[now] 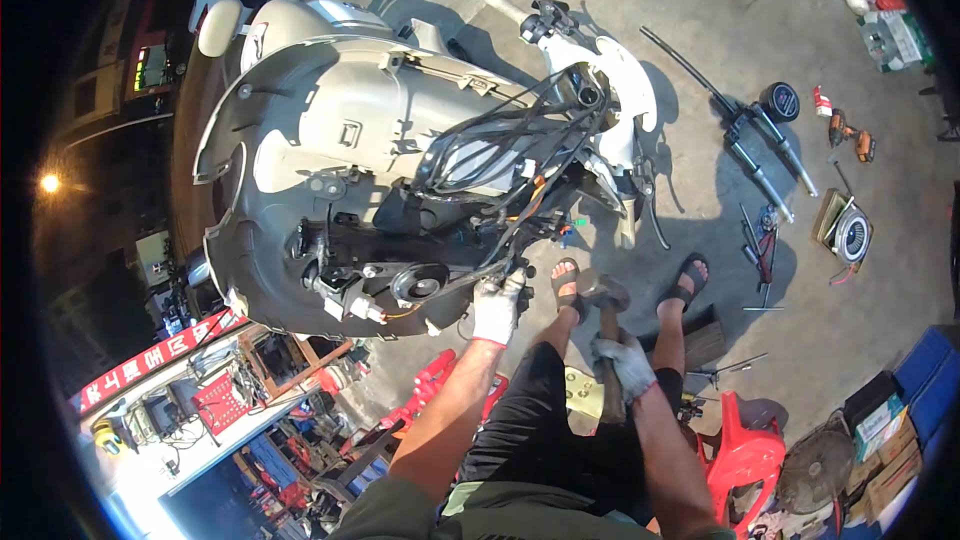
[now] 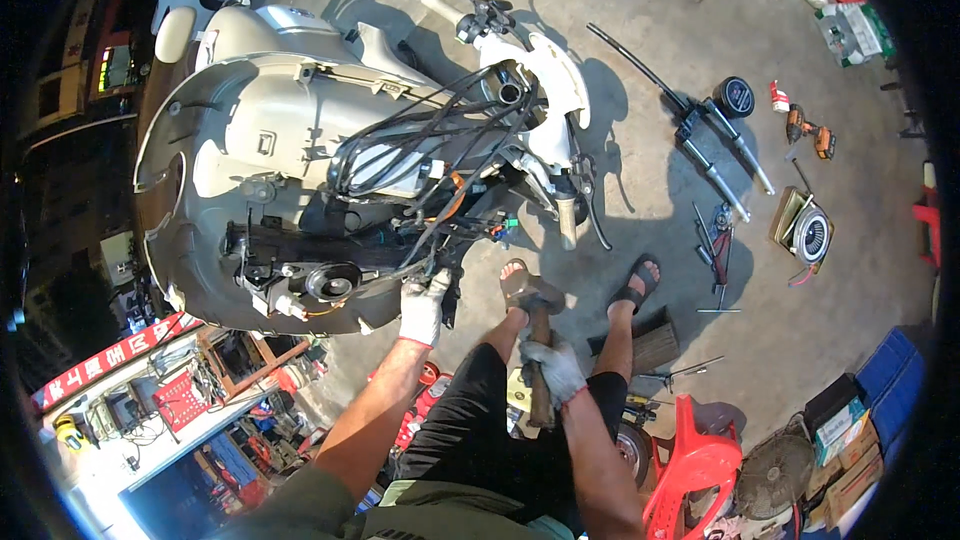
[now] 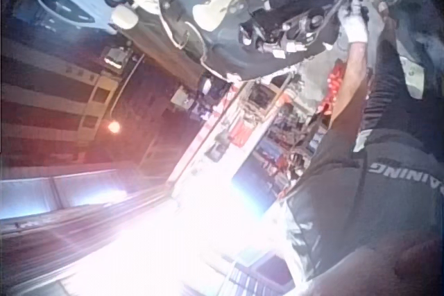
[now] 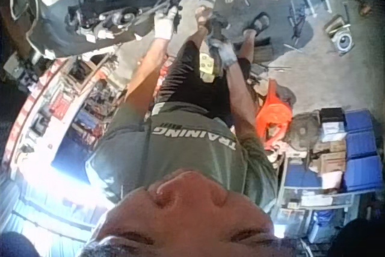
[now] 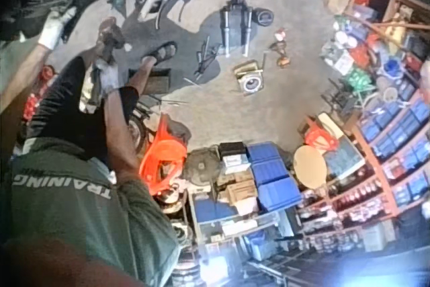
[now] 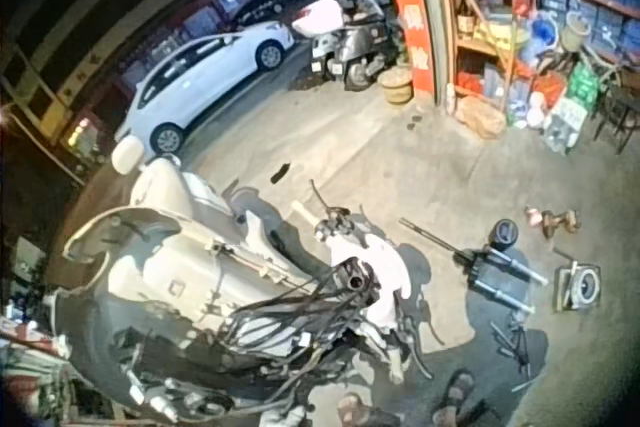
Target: The person disassembles the front assembly of an electric scooter by driving a metal rod through the steering column with a hammer, removing loose hardware, and detaching components from the front frame by hand.
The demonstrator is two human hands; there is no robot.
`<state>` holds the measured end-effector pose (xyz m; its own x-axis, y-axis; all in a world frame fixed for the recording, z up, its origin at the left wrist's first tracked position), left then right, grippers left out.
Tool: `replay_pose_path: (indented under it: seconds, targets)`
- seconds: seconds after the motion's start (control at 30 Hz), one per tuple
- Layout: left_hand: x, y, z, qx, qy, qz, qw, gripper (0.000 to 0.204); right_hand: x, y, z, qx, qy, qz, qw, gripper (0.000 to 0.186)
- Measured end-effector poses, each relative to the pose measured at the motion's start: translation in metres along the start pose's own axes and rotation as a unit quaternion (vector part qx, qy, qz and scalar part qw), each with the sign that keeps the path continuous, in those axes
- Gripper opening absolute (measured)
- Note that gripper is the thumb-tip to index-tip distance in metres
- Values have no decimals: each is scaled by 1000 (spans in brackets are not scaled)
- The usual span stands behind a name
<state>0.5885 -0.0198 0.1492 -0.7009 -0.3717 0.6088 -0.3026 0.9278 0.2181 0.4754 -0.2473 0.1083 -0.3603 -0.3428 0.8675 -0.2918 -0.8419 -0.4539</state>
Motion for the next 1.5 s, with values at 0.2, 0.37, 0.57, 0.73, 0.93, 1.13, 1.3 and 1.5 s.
replay_pose_path:
  seconds: [0.2,0.37,0.57,0.73,0.93,1.13,1.3,1.5]
  targets:
    - [4,-11,7,28,10,13,999,16,-36,-25,-18,16,2,39,999,27]
    - [-2,-4,16,39,21,2,999,14,-43,-50,-1,77,29,57,995,26]
    - [-2,2,-1,-6,2,24,1000,14,-65,-36,-24,121,91,7,988,31]
    - [4,-12,-1,52,57,18,997,17,-62,-2,-44,-23,-19,-45,999,18]
    - [-2,4,12,-60,-47,21,997,17,-83,-37,-37,117,115,14,986,35]
    - [12,-8,-10,-7,1,16,1000,16,-67,-13,-42,-20,35,-11,999,29]
    - [9,-4,-8,-56,20,38,998,13,-81,6,-59,48,-17,-78,996,23]
    - [8,1,-8,51,7,9,999,19,-58,-68,-20,22,62,20,998,24]
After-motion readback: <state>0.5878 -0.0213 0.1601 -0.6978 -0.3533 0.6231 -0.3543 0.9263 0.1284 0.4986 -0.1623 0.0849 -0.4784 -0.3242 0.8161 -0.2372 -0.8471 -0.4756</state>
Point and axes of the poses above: each hand's wrist, its own x-axis away from the middle knuckle, its own y-axis out of the back of the hand, z = x × y, the point moved 4 cm from there along -x, towards the middle knuckle, and after that the axes turned 5 degrees about x, right-handed, at the moved point
